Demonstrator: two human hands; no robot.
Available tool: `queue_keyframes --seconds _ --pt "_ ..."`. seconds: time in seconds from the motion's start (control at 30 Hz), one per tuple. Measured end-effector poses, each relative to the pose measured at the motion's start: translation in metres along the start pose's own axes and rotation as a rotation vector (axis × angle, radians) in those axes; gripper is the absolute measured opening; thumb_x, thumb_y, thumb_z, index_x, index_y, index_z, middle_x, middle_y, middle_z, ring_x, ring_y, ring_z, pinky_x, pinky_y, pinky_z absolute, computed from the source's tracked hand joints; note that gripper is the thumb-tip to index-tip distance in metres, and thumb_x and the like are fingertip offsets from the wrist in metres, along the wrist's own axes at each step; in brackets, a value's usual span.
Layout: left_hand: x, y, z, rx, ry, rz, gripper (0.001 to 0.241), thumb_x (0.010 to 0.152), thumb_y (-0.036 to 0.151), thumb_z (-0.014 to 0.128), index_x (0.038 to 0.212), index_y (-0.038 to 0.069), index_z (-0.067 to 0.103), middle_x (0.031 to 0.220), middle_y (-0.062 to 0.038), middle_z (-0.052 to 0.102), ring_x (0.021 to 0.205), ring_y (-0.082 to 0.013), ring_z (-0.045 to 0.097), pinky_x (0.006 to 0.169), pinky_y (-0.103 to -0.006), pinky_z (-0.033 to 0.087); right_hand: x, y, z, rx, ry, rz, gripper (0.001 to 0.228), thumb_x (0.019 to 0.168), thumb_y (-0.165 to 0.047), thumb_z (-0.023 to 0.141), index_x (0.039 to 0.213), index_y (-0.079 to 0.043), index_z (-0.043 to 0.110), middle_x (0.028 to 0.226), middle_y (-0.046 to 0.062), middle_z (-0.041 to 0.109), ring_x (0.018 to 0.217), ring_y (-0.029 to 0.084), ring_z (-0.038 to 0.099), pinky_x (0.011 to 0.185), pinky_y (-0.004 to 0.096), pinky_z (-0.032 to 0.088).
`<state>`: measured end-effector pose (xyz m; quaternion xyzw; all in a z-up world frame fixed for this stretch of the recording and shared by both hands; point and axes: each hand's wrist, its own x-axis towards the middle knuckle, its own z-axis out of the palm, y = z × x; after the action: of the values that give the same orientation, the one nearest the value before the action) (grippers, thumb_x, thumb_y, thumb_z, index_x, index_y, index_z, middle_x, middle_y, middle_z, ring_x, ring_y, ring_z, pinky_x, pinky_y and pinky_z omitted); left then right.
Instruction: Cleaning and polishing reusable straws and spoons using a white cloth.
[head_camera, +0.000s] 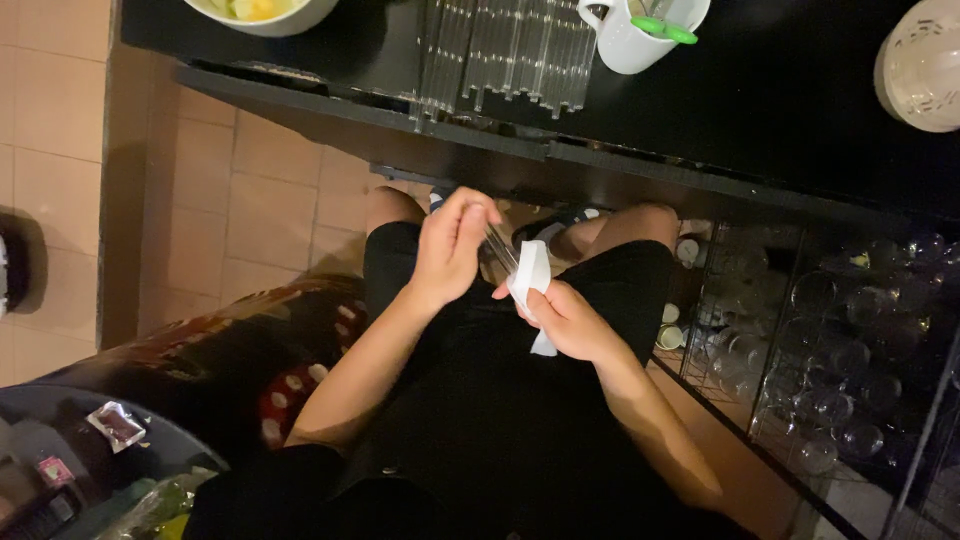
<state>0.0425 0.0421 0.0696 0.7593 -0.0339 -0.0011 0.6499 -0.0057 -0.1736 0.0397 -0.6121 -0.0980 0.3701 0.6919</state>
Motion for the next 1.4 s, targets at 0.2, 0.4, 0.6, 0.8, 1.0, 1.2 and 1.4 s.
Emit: queue_keyframes --seconds 0.2,0.4,0.6,0.8,1.0,1.2,1.4 --pt "-0.002 -0.002 -0.005 -0.116 -0.140 -0.073 0.021 0.111 0.016 0.051 0.102 0.004 0.065 0.078 0.002 0.059 0.069 -0.0056 0.052 0.064 -0.0225 0.045 0.002 -0.019 0.000 -0.016 0.005 0.035 0.042 0.112 -0.024 0.034 0.131 -0.002 0.063 0.078 0.000 0.057 0.069 0.010 0.052 0.069 0.025 0.045" --pt "0.004 0.008 -0.020 -0.025 -0.142 0.026 0.017 0.107 0.010 0.054 0.104 0.002 0.068 0.091 0.001 0.069 0.075 -0.0054 0.063 0.065 -0.0219 0.051 0.015 0.022 0.000 0.149 0.049 -0.041 0.046 0.111 -0.025 0.036 0.144 0.002 0.052 0.114 0.012 0.071 0.104 0.019 0.069 0.096 0.034 0.054" --pt "0.019 0.002 -0.082 -0.044 0.409 0.187 0.021 0.114 0.017 0.050 0.112 0.002 0.065 0.099 -0.003 0.065 0.076 -0.0068 0.058 0.066 -0.0242 0.046 0.017 0.037 -0.024 0.379 0.239 -0.123 0.054 0.110 -0.032 0.037 0.149 0.004 0.046 0.137 0.019 0.065 0.125 0.024 0.064 0.110 0.038 0.048" --pt "0.043 0.002 -0.105 0.534 0.470 0.570 0.018 0.111 0.018 0.058 0.117 0.004 0.069 0.102 -0.014 0.063 0.086 -0.0226 0.060 0.074 -0.0331 0.049 0.020 0.054 -0.031 0.497 0.434 -0.076 0.054 0.110 -0.034 0.039 0.148 0.005 0.049 0.133 0.020 0.066 0.122 0.027 0.064 0.108 0.038 0.048" --pt "0.060 -0.037 -0.106 0.631 0.525 0.610 0.015 0.101 0.014 0.069 0.114 0.007 0.072 0.103 -0.013 0.064 0.097 -0.0303 0.062 0.083 -0.0400 0.053 0.020 0.069 -0.033 0.486 0.434 -0.042 0.053 0.110 -0.033 0.038 0.148 0.003 0.050 0.130 0.019 0.068 0.117 0.025 0.065 0.104 0.037 0.049" --pt "0.076 -0.048 -0.102 0.855 0.427 0.516 0.031 0.098 0.011 0.073 0.128 0.013 0.068 0.117 -0.008 0.067 0.109 -0.0297 0.060 0.093 -0.0422 0.045 0.024 0.093 -0.039 0.504 0.434 -0.046 0.052 0.111 -0.033 0.037 0.148 0.002 0.050 0.128 0.018 0.068 0.116 0.024 0.065 0.104 0.037 0.049" --pt "0.083 -0.045 -0.101 1.014 0.326 0.473 0.041 0.096 0.011 0.072 0.136 0.016 0.064 0.131 -0.002 0.064 0.119 -0.0262 0.059 0.098 -0.0419 0.041 0.028 0.133 -0.050 0.510 0.511 -0.011 0.050 0.111 -0.030 0.037 0.145 0.002 0.053 0.124 0.018 0.070 0.111 0.023 0.067 0.100 0.035 0.050"
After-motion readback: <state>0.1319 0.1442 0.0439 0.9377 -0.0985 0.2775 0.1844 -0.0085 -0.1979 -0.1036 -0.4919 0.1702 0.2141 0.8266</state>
